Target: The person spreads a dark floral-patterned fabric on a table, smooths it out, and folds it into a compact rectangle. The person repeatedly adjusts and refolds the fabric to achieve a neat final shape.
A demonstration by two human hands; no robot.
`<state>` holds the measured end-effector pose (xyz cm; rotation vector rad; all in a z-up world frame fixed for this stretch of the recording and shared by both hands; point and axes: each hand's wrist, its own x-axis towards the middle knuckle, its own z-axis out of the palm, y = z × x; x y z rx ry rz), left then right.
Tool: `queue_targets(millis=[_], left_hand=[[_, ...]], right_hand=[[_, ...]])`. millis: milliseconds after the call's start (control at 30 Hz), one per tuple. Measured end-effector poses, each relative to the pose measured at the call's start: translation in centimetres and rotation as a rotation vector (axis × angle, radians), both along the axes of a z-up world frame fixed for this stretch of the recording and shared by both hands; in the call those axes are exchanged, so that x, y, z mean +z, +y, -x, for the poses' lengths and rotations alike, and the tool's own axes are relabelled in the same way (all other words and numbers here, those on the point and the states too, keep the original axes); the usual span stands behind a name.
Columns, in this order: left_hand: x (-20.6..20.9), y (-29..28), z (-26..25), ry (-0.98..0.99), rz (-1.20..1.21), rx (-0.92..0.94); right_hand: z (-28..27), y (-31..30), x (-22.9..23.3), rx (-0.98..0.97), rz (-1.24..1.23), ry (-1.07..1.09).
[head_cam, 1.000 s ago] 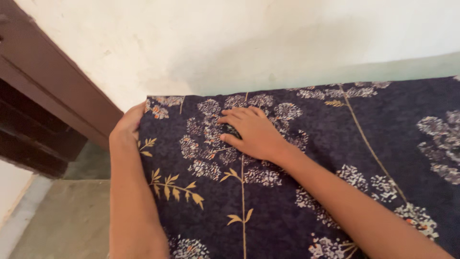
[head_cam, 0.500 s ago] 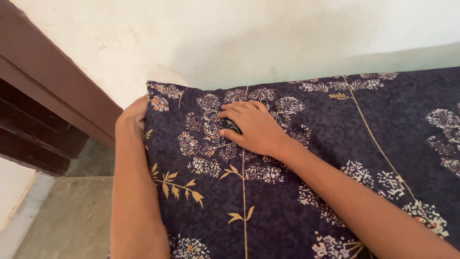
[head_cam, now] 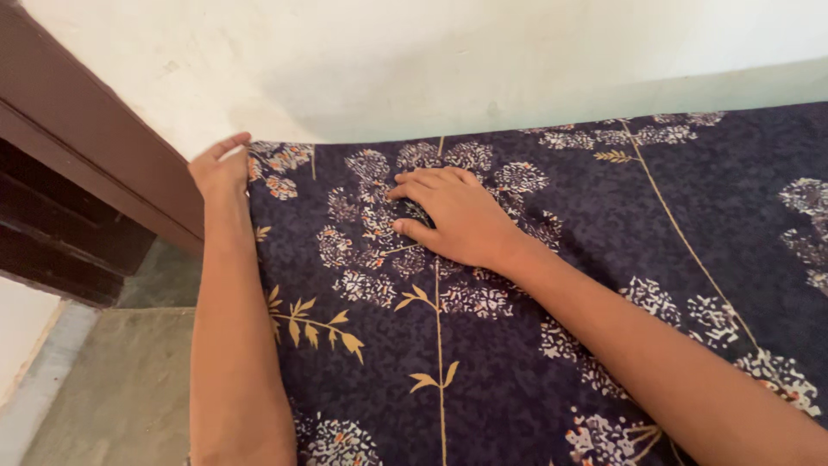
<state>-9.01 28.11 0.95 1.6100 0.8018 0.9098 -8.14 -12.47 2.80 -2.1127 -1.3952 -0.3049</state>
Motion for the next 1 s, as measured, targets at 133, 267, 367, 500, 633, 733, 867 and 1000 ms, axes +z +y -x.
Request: queue_targets(millis=[133, 267, 367, 500, 633, 733, 867, 1000], left_hand=[[3.8, -3.7, 1.0, 0.226, -0.323, 0.273], [2.3, -3.2, 1.2, 0.205, -0.647, 0.207], [-0.1, -2.0, 0.5, 0.495, -0.743, 0.19], [0.4, -4.3, 1.5, 0.508, -0.873, 0.134], [2.1, -10.9, 2.8, 0.122, -1.252, -0.135], [1.2, -17.3, 4.1, 0.497, -1.148, -0.464], [2.8, -16.8, 4.9, 0.716, -0.884, -0.396], [2.5, -16.1, 4.4, 0.809, -0.861, -0.173]], right_hand=[[-1.0, -0.4, -0.5, -0.22, 0.051, -0.018], [-3.5, -2.0, -0.3, -0.391, 0.121, -0.004], [-4.2, -2.8, -0.5, -0.428, 0.13, -0.052], [-4.6, -2.6, -1.0, -0.439, 0.171, -0.053], [-4.4, -2.3, -0.8, -0.457, 0.187, -0.081], [-3.5, -2.1, 0.0, -0.409, 0.159, -0.16], [-1.2, -1.2, 0.5, -0.043, 0.284, -0.033], [-1.2, -1.6, 0.2, -0.095, 0.337, -0.048]])
